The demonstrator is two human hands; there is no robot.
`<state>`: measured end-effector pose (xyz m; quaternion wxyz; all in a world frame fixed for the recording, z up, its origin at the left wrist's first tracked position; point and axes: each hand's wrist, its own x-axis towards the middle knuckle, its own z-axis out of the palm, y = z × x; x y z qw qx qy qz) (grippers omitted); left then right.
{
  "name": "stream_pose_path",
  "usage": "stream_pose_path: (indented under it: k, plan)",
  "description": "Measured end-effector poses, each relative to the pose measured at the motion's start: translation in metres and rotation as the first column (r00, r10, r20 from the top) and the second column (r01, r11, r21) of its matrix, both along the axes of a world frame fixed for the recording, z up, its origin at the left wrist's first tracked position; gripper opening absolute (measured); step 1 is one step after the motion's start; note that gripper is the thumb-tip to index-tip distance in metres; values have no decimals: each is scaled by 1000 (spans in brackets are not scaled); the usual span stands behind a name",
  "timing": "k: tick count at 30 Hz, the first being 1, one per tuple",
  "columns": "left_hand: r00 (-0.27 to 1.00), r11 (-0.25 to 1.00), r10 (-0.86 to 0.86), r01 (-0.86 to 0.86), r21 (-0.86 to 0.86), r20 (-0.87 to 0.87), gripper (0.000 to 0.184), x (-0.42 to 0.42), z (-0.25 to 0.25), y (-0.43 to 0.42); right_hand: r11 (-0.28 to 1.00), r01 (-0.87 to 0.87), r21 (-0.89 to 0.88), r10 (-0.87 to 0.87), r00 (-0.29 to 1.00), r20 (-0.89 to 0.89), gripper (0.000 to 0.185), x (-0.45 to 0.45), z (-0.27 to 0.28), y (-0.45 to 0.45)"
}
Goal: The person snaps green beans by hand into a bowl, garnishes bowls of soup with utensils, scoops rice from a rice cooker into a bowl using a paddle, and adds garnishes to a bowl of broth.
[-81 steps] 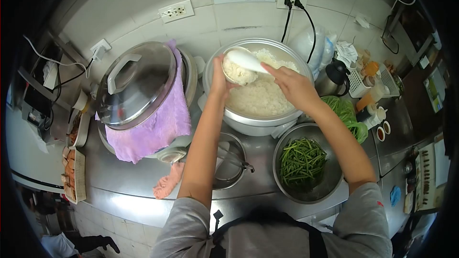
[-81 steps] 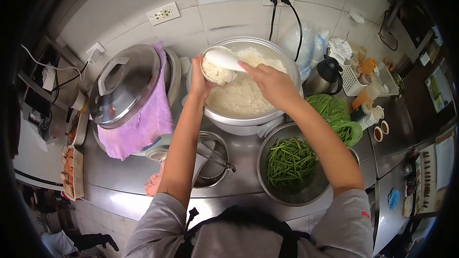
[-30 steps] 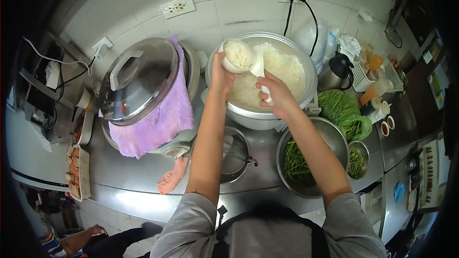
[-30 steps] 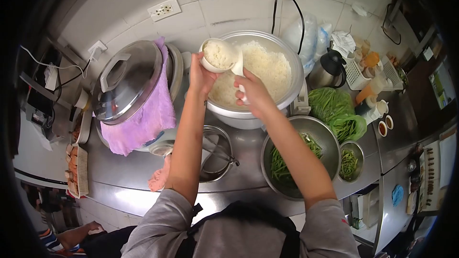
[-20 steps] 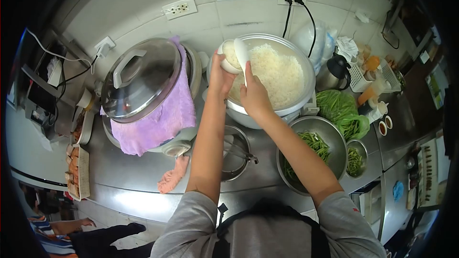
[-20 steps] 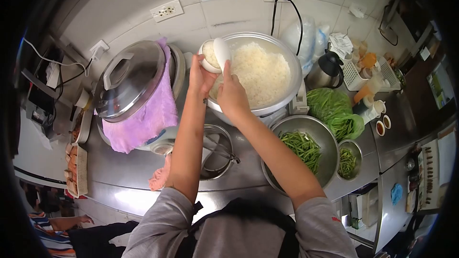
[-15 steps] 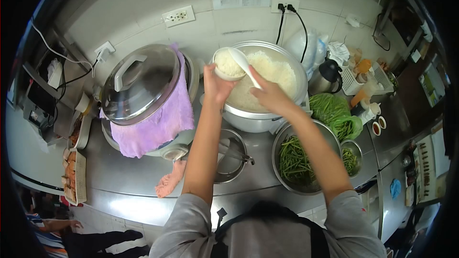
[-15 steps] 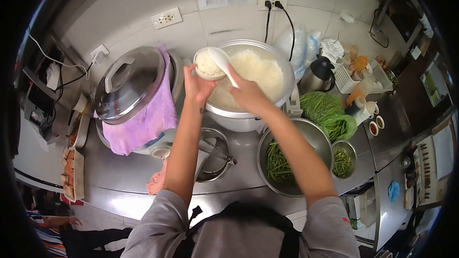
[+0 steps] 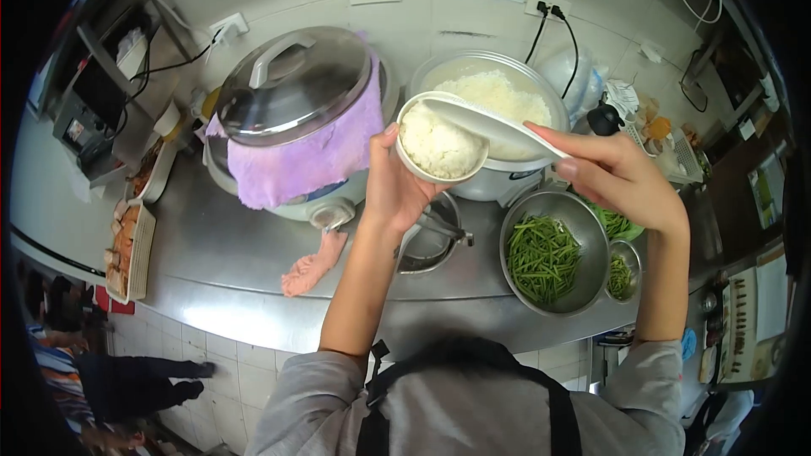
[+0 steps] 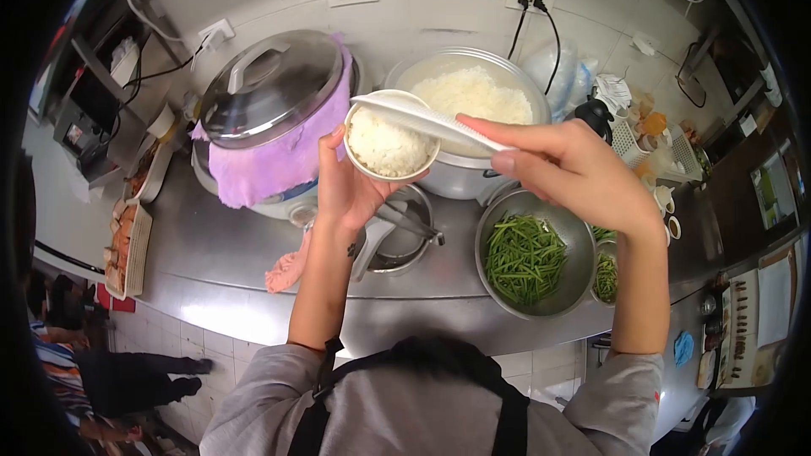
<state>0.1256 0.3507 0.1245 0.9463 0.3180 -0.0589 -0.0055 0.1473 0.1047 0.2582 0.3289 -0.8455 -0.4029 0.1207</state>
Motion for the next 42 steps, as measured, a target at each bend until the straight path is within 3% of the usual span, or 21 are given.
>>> stream_pose_path:
  k: [2,4,6,10,11,13,15,17,20,21,23,25,27,29,32,35,37,40,42]
  plan:
    - [1000,1000,8,-8,12,-2,73,-21,4,6,993,-70,-97,75,996,50,42,-22,8,8]
    - [999,999,41,-40,24,-5,76,-36,3,15,987,-139,-84,148,982,114,41,-28,-7,15]
    - [997,997,77,-77,27,-1,76,-51,1,24,982,-125,-141,136,988,73,42,-38,0,19]
    - [994,994,110,-110,-5,2,77,-84,-3,47,993,117,-21,-118,974,-192,42,-46,10,17]
    - [992,992,128,-128,-10,-12,76,-91,-8,54,983,161,-93,-172,977,-130,40,-44,2,26]
    - [982,982,183,-185,-30,-54,76,-104,-16,66,956,115,-271,-80,987,139,39,-19,-52,42]
    - [968,970,224,-233,-76,-112,75,-117,-23,73,798,114,-592,-212,972,-99,35,-10,-86,80]
    - [968,969,211,-226,-102,-140,75,-129,-31,83,615,111,-781,-279,957,-85,33,7,-135,113]
    - [943,948,255,-287,-135,-213,75,-154,-39,96,482,69,-874,218,956,196,38,46,-204,132]
    - [939,945,255,-293,-148,-231,75,-164,-45,103,503,83,-860,178,964,197,42,44,-183,147]
    - [936,953,230,-271,-133,-265,69,-184,-53,116,869,35,-494,157,926,342,42,49,-140,172]
    - [943,953,211,-257,-162,-257,70,-196,-59,122,943,60,-328,35,960,277,35,51,-79,230]
    - [942,940,201,-262,-216,-268,72,-207,-65,126,991,-59,116,15,937,348,30,62,-56,290]
    - [936,910,201,-287,-300,-288,75,-211,-68,125,962,-138,234,-100,622,777,38,99,-67,352]
    - [925,929,207,-288,-231,-320,77,-218,-64,130,994,-77,82,-31,518,855,43,162,-95,416]
    - [853,915,309,-387,-114,-420,80,-228,-66,137,998,-34,-54,63,511,857,39,170,-75,406]
    - [802,896,378,-442,-34,-463,82,-233,-69,145,1000,-17,-4,12,501,866,38,183,-58,369]
    - [751,844,439,-533,-61,-493,81,-243,-81,162,992,57,113,-126,439,890,35,189,-34,279]
    - [743,838,439,-541,-67,-506,81,-244,-88,174,962,268,45,-176,489,854,35,199,-31,210]
